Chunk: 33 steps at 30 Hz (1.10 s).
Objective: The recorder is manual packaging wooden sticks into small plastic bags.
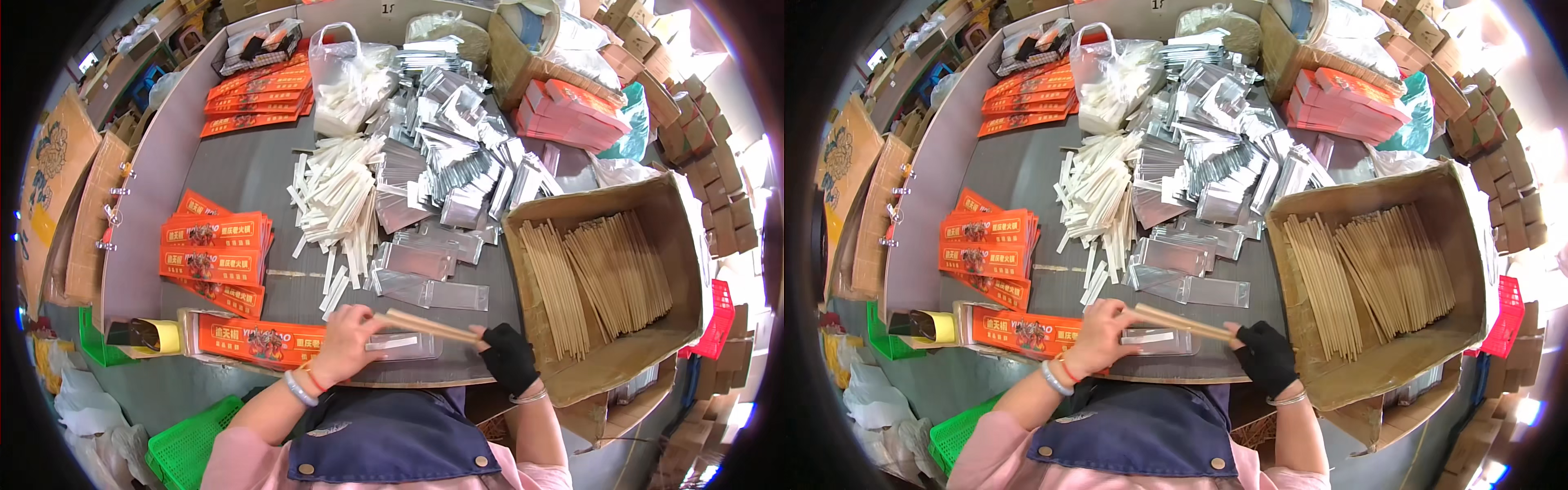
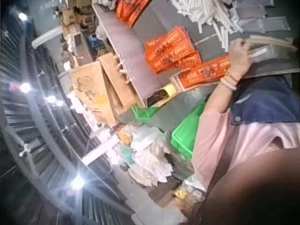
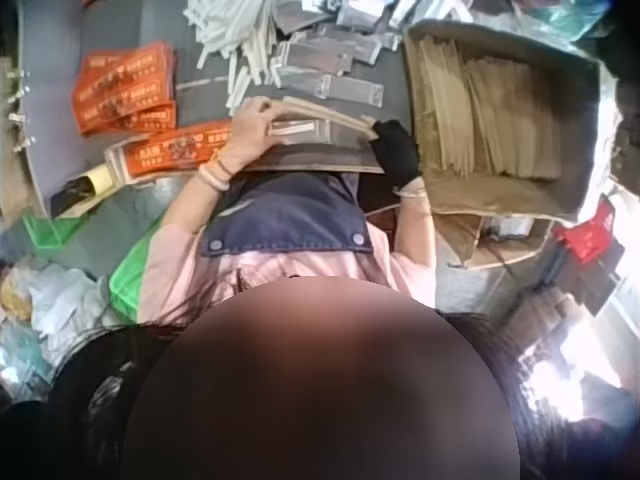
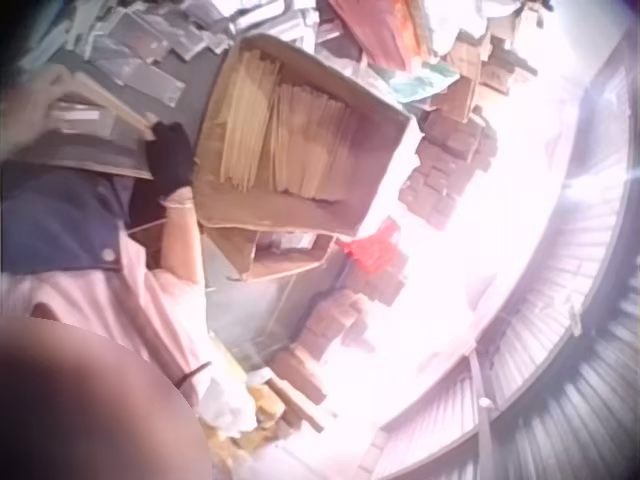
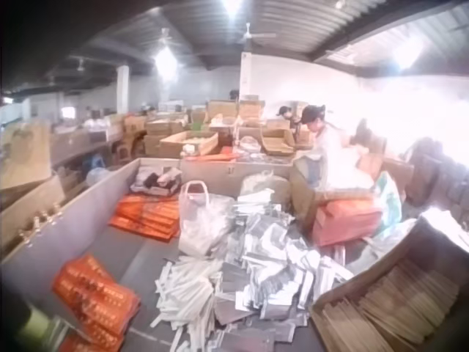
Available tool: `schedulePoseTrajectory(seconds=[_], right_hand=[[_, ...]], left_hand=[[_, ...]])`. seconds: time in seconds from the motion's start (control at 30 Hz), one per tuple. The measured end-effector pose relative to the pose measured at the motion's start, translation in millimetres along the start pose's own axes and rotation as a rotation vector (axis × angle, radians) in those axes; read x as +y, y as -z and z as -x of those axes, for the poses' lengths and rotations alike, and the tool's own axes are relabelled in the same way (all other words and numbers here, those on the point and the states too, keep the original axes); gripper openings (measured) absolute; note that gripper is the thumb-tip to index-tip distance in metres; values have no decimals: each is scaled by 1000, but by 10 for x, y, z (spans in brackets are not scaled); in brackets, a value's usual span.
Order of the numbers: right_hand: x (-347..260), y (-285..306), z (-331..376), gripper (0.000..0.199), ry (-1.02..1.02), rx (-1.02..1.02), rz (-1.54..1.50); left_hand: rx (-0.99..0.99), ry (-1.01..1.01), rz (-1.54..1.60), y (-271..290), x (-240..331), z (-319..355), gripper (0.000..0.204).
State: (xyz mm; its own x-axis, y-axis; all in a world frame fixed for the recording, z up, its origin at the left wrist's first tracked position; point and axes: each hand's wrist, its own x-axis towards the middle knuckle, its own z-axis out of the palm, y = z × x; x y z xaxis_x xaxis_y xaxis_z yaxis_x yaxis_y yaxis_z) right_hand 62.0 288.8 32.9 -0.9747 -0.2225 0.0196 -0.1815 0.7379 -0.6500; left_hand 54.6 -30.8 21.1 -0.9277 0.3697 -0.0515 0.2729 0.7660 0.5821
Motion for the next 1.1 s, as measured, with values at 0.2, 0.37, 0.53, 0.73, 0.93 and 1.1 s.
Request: schedulePoseTrajectory(seconds=[0.2,0.37,0.53,0.73,0.93,1.1], right_hand=[[-77,-602,-91,23,206,-255,270],[-40,-830,-275,18,405,46,98],[-348,-1282,-150,28,132,35,-112],[-751,-801,-351,80,292,8,364],[-459,-452,-246,60,197,-42,270],[-478,-383,-174,63,131,44,303]], left_hand=[[71,-24,-58,-31,-197,377,65],[158,-68,-80,-73,-89,267,70],[154,-114,-17,-210,-63,92,67],[84,-232,-289,-36,-113,59,45],[-14,-295,-197,901,-388,-189,21],[351,156,-218,288,-542,394,75]])
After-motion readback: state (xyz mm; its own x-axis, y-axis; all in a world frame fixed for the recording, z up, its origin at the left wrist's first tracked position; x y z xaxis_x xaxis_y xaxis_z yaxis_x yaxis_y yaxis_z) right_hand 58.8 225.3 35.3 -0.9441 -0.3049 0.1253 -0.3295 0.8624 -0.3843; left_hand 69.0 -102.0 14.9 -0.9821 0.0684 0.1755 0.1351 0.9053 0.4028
